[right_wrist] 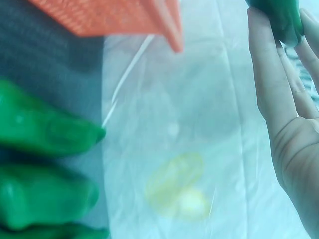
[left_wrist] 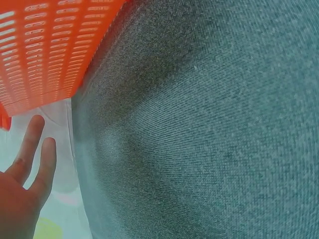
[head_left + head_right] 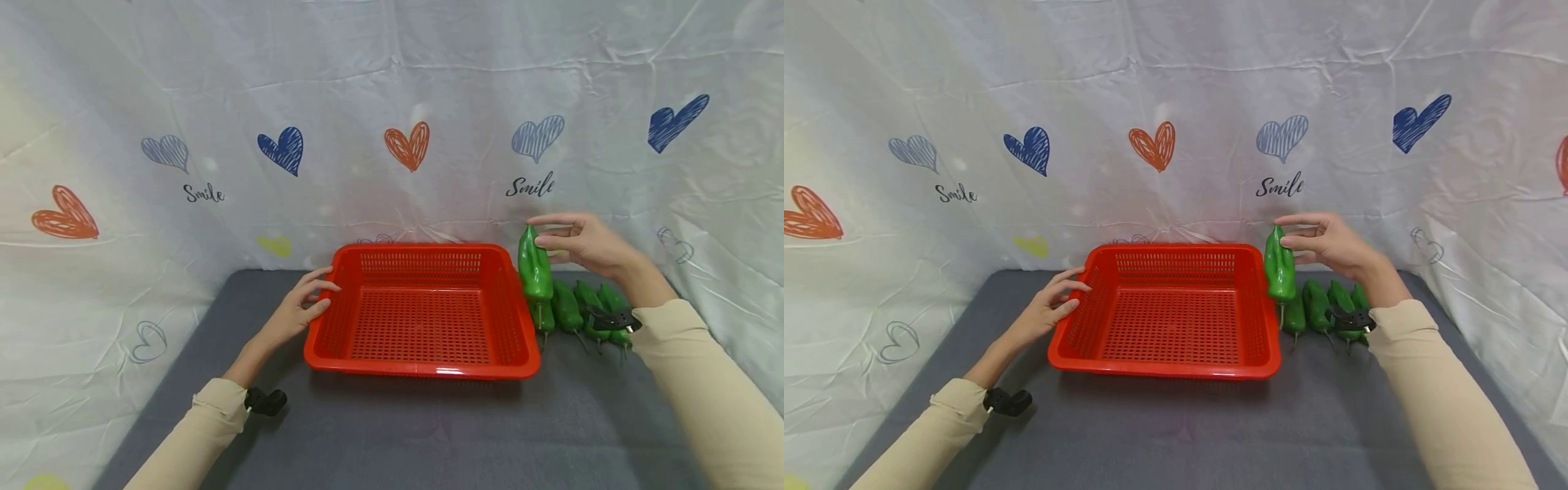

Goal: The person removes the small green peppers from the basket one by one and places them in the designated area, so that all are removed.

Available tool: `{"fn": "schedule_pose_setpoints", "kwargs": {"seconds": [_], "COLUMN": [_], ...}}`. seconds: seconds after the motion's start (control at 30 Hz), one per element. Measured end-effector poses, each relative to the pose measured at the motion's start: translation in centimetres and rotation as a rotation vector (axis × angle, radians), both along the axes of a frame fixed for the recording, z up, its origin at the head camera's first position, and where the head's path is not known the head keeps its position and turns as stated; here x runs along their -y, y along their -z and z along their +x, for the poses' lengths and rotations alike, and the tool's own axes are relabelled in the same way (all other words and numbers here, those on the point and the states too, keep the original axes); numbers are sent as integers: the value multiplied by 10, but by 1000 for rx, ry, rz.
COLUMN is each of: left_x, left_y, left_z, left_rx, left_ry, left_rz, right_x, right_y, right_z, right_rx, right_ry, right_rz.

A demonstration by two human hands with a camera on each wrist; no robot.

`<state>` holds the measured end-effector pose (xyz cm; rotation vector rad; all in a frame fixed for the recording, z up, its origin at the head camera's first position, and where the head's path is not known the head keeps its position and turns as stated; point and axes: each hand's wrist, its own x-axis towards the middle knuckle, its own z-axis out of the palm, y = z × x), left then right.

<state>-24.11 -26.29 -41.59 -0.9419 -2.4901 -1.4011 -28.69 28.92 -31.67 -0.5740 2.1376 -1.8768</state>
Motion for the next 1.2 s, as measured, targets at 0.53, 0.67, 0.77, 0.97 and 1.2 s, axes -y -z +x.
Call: {"fn": "schedule_pose_setpoints", "kwargs": {"seconds": [0.53,0.67,0.77,0.97,1.2], "left_x": [1,2,2,1,2], "left_y": [0,0,0,0,2], "left_z": [2,2,2,1,-1], "left_rx": [11,21,20,23,37], "left_ry": [5,5,7,1,3], "left_rz": [18,14,11,8,8], "right_x": [-69,-89,-104,-127,-149], "right_y": [21,30,37,48,53], "right_z": [17,21,23,29,38], "right_rx": [10,6,-6,-22,20], "right_ry": [68,66,64,80,181], "right_rz": [104,119,128,160,203]}}
